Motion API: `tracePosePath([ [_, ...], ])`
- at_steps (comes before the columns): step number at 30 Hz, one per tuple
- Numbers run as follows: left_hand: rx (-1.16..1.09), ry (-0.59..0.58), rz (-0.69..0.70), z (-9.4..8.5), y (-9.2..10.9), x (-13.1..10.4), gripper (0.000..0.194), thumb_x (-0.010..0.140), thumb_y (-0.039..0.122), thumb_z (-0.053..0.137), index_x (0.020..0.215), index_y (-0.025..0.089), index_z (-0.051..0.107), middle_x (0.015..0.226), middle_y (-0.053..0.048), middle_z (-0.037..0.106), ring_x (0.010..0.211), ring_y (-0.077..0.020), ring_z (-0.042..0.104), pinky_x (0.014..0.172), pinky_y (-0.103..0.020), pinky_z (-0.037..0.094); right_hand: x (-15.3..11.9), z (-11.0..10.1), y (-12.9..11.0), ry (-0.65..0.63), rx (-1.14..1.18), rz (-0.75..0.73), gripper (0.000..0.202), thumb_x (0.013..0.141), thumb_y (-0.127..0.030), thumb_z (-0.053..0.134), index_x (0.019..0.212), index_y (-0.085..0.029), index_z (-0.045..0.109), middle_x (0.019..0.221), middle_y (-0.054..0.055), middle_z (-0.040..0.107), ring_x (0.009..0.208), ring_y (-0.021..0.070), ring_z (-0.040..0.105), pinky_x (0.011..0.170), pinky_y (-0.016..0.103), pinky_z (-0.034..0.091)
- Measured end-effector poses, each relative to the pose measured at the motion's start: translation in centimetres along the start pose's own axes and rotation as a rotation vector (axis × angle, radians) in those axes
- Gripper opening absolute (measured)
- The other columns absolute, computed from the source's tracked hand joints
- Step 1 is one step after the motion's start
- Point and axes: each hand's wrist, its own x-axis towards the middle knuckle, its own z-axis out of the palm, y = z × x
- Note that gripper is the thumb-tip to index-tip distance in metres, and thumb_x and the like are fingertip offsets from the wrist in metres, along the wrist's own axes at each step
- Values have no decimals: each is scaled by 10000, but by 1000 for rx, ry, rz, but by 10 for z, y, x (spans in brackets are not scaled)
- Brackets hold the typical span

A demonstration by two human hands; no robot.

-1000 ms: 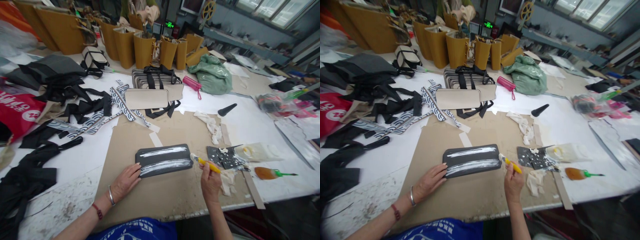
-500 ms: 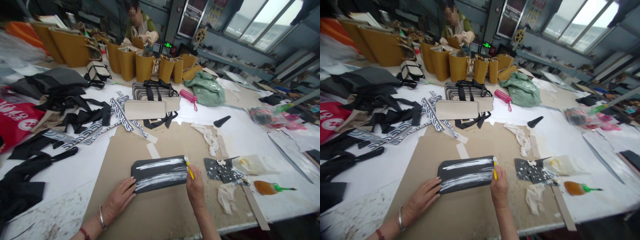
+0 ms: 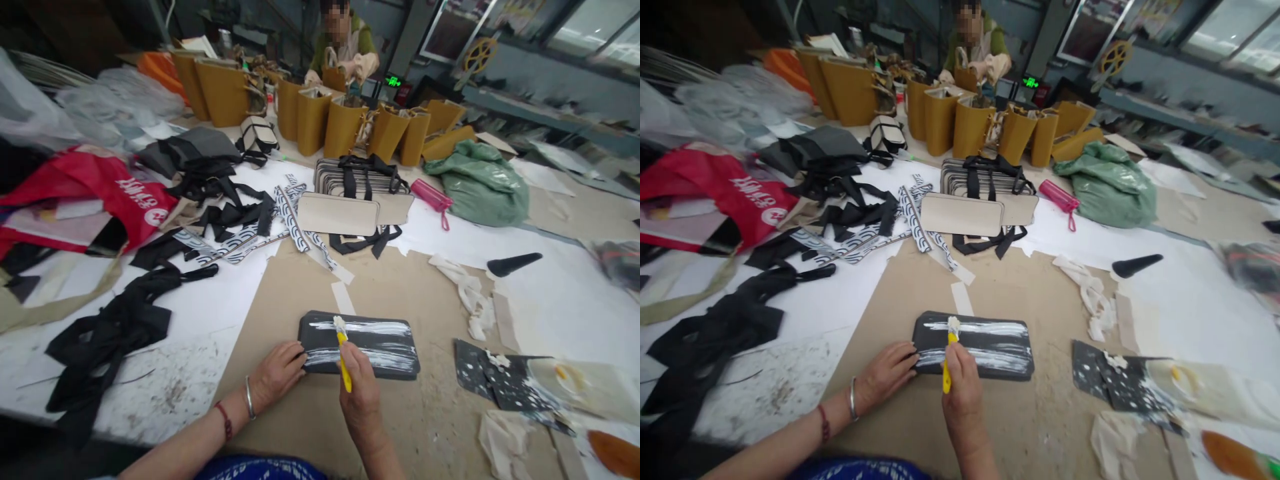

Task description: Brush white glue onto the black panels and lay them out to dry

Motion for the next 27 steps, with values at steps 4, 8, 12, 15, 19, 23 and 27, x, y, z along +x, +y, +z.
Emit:
tracePosePath([
  [4, -19, -14, -16, -2, 1, 2, 183, 850, 178, 430, 978, 140, 555, 908, -100, 608, 898, -184, 567, 776, -345, 536, 0, 15, -20, -102, 131, -46, 541, 809, 1, 360, 1304, -218, 380, 1075, 102, 585, 1042, 177, 533, 849, 342, 504],
  [8, -16, -7, -3, -1, 0, 2, 169, 859, 192, 422, 945, 136, 557, 894, -91, 607, 881, -188, 560, 761, -343, 532, 10, 19, -26, -97, 142, -80, 531, 805, -2, 358, 1292, -209, 400, 1067, 110, 592, 1032, 178, 543, 842, 334, 508],
  [12, -17, -16, -26, 0, 1, 1, 169, 860, 204, 424, 924, 118, 555, 866, -98, 601, 820, -185, 554, 701, -334, 524, 11, 13, -27, -140, 148, -108, 474, 817, -26, 346, 1244, -200, 455, 1044, 110, 608, 1003, 182, 562, 823, 340, 517],
  [15, -4, -16, -50, 0, 3, -1, 149, 852, 197, 439, 883, 114, 559, 851, -97, 599, 798, -182, 543, 680, -327, 508, 7, -1, -33, -128, 227, 6, 382, 830, -74, 406, 1177, -198, 502, 1030, 96, 615, 994, 174, 568, 825, 326, 513],
  [19, 25, -48, -61, -1, 6, -3, 116, 843, 172, 460, 837, 140, 572, 775, -58, 588, 732, -154, 523, 647, -289, 478, 8, -9, -42, -7, 322, 305, 221, 850, -181, 440, 1026, -201, 572, 949, 70, 635, 914, 178, 599, 793, 338, 514],
  [23, 65, -68, -42, -3, 6, -1, 108, 839, 169, 473, 798, 147, 570, 746, -45, 578, 712, -149, 507, 624, -276, 459, 5, -2, -26, 49, 416, 673, 251, 859, -329, 427, 950, -157, 585, 882, 84, 657, 726, 181, 639, 683, 336, 531],
  [27, 69, -60, -15, -2, 6, -1, 81, 835, 162, 485, 837, 141, 563, 765, -45, 577, 755, -158, 510, 659, -286, 459, -11, -29, 27, 179, 148, 840, 390, 819, -461, 428, 849, -130, 630, 845, 118, 673, 832, 239, 625, 788, 392, 476],
])
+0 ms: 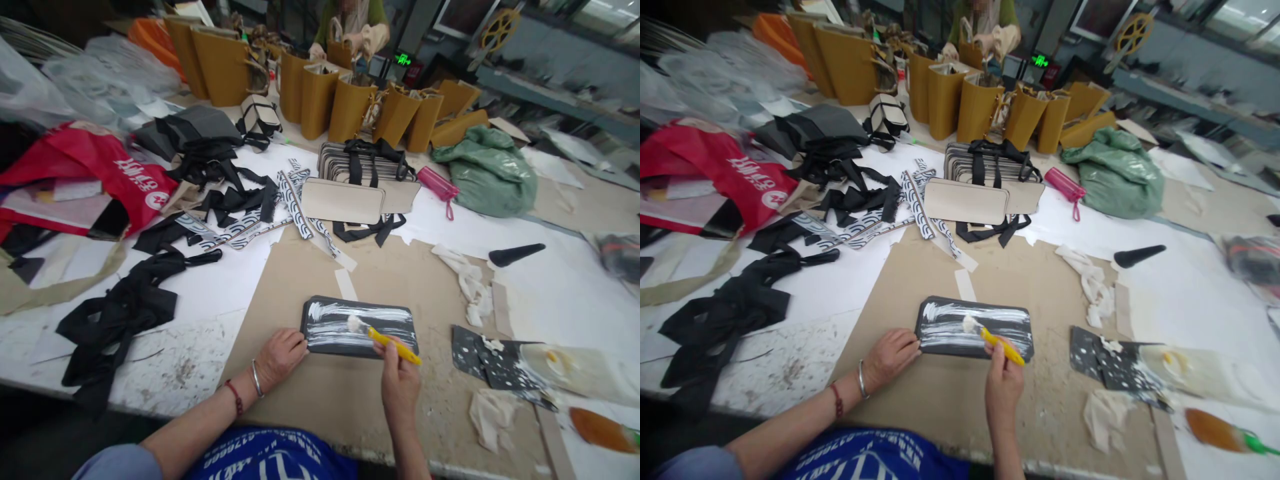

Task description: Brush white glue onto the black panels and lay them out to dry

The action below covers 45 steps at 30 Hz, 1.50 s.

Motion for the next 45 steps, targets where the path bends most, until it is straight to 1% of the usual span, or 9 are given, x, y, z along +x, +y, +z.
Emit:
tracePosePath([
  [5, 11, -4, -2, 2, 1, -2, 84, 842, 160, 469, 836, 136, 549, 771, -49, 568, 763, -167, 513, 671, -296, 461, 35, -69, 31, 252, -309, 34, 497, 821, -517, 363, 807, -111, 649, 772, 132, 673, 870, 272, 600, 798, 402, 440],
  [8, 13, -10, -4, 2, 1, -3, 96, 846, 156, 454, 854, 133, 546, 799, -60, 566, 779, -171, 515, 691, -301, 468, 39, -84, 30, 297, -396, -55, 512, 839, -517, 332, 796, -116, 648, 863, 139, 664, 910, 264, 581, 814, 387, 424],
  [14, 8, -38, -43, 2, 3, -3, 130, 857, 172, 420, 852, 152, 549, 809, -57, 550, 764, -165, 510, 686, -294, 480, 42, -75, 36, 230, -391, -219, 530, 852, -532, 308, 877, -96, 610, 815, 137, 651, 790, 230, 603, 720, 351, 452],
  [17, -5, -34, -42, 3, 3, -2, 134, 855, 170, 417, 849, 156, 550, 810, -57, 550, 769, -167, 516, 687, -299, 485, 43, -79, 38, 258, -442, -272, 491, 863, -510, 319, 863, -112, 606, 825, 131, 649, 797, 225, 600, 716, 346, 451],
  [22, -49, -45, -89, 3, 4, -5, 146, 853, 185, 416, 846, 168, 561, 814, -59, 558, 757, -168, 530, 672, -304, 492, 29, -78, 27, 217, -432, -375, 425, 876, -460, 333, 875, -128, 598, 833, 127, 639, 785, 214, 592, 723, 349, 455],
  [27, -218, 3, -244, 0, 6, 0, 205, 843, 147, 401, 1014, 169, 513, 909, -78, 568, 855, -177, 547, 761, -334, 499, 2, -62, 6, 159, -355, -322, 382, 869, -441, 370, 873, -145, 611, 804, 105, 653, 777, 217, 607, 706, 333, 458],
  [32, -226, 81, -490, 9, -9, 32, 470, 765, 24, 348, 1219, 135, 401, 1075, -126, 517, 1022, -210, 484, 893, -415, 451, -5, -41, -1, 97, -186, -233, 373, 860, -448, 378, 875, -153, 606, 828, 97, 661, 813, 215, 614, 741, 340, 464],
  [38, -275, 15, -496, 20, -23, 51, 473, 655, -39, 365, 1036, 157, 567, 928, -82, 547, 888, -188, 506, 806, -368, 487, -8, -29, 6, 47, -121, -204, 356, 846, -451, 410, 909, -154, 597, 830, 99, 657, 789, 218, 619, 754, 363, 468],
  [45, -351, 59, -511, 7, -19, 54, 363, 704, 9, 352, 931, 156, 594, 897, -90, 567, 877, -200, 514, 795, -388, 473, -10, -31, 7, 43, -171, -245, 350, 861, -441, 392, 882, -163, 602, 838, 91, 646, 796, 202, 608, 745, 343, 468],
])
